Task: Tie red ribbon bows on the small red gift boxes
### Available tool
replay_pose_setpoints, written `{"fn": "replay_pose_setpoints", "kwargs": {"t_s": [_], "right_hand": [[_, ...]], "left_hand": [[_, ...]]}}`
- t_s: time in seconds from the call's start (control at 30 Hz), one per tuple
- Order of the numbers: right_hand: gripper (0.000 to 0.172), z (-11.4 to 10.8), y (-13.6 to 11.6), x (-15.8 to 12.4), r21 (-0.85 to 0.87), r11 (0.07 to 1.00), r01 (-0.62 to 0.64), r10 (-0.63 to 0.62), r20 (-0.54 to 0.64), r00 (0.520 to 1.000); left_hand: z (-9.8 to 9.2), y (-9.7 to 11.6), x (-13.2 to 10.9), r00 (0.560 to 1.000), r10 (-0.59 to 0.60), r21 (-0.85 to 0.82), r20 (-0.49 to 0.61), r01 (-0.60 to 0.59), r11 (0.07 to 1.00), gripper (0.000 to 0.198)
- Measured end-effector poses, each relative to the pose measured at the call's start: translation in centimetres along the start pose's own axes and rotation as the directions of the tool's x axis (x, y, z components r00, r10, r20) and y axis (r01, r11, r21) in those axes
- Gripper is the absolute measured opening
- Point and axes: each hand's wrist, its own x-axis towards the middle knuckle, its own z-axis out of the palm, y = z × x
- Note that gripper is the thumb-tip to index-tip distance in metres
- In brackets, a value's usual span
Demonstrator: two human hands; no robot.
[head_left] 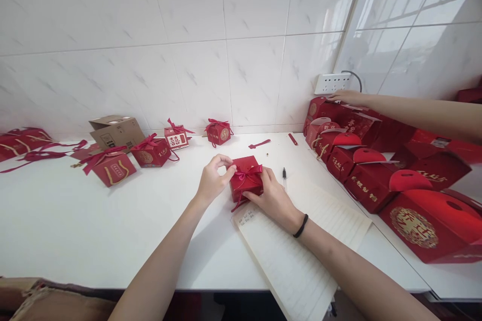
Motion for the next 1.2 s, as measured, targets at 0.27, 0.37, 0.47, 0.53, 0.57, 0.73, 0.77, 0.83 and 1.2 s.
{"fn": "replay_pose_setpoints", "kwargs": {"t_s": [0.27, 0.37, 0.47, 0.53, 0.57, 0.73, 0.77, 0.83, 1.2], "right_hand": [[0.043, -0.18, -0.06, -0.02, 0.004, 1.0, 0.006, -0.006, 0.01, 1.0], [0.042, -0.14, -0.12, -0.06, 0.005, 1.0, 0.001, -0.001, 0.003, 1.0], [0.042, -0.07, -0.14, -0.08, -0.009, 1.0, 0.003, -0.003, -0.003, 1.0], [0.043, -0.06, -0.15, -0.06, -0.022, 1.0, 0.0, 0.0, -0.002, 1.0], [0.043, -0.07, -0.17, -0.05, -0.028, 1.0, -0.004, 0.004, 0.0, 1.0], [0.043, -0.16, -0.3, -0.01, -0.032, 0.999, -0.018, 0.019, 0.014, 1.0], [0.043, -0.18, -0.34, -0.01, -0.031, 0.999, -0.022, 0.022, 0.016, 1.0], [0.043, -0.21, -0.43, -0.04, -0.028, 0.999, -0.031, 0.032, 0.023, 0.999], [0.044, -0.23, -0.27, -0.16, -0.008, 1.0, -0.014, 0.014, 0.018, 1.0]], "left_hand": [[-0.37, 0.55, -0.11, 0.981, -0.087, -0.126, 0.171, 0.11, 0.986, 0.021], [-0.6, 0.34, -0.07, 0.993, -0.01, 0.099, 0.114, -0.002, 0.995, 0.024], [-0.65, 0.32, -0.02, 0.983, 0.113, 0.278, 0.144, -0.15, 0.949, 0.016], [-0.54, 0.42, -0.01, 0.977, 0.138, 0.314, 0.164, -0.184, 0.931, 0.017], [-0.45, 0.49, -0.02, 0.979, 0.135, 0.318, 0.153, -0.178, 0.931, 0.017], [0.04, 0.78, -0.12, 0.992, 0.026, 0.254, 0.126, -0.057, 0.965, 0.023], [0.09, 0.81, -0.12, 0.99, -0.005, 0.235, 0.138, -0.028, 0.972, 0.025], [0.09, 0.84, -0.11, 0.987, -0.056, 0.22, 0.153, 0.021, 0.975, 0.026], [-0.44, 0.66, 0.16, 0.968, -0.132, 0.075, 0.212, 0.118, 0.99, 0.031]]}}
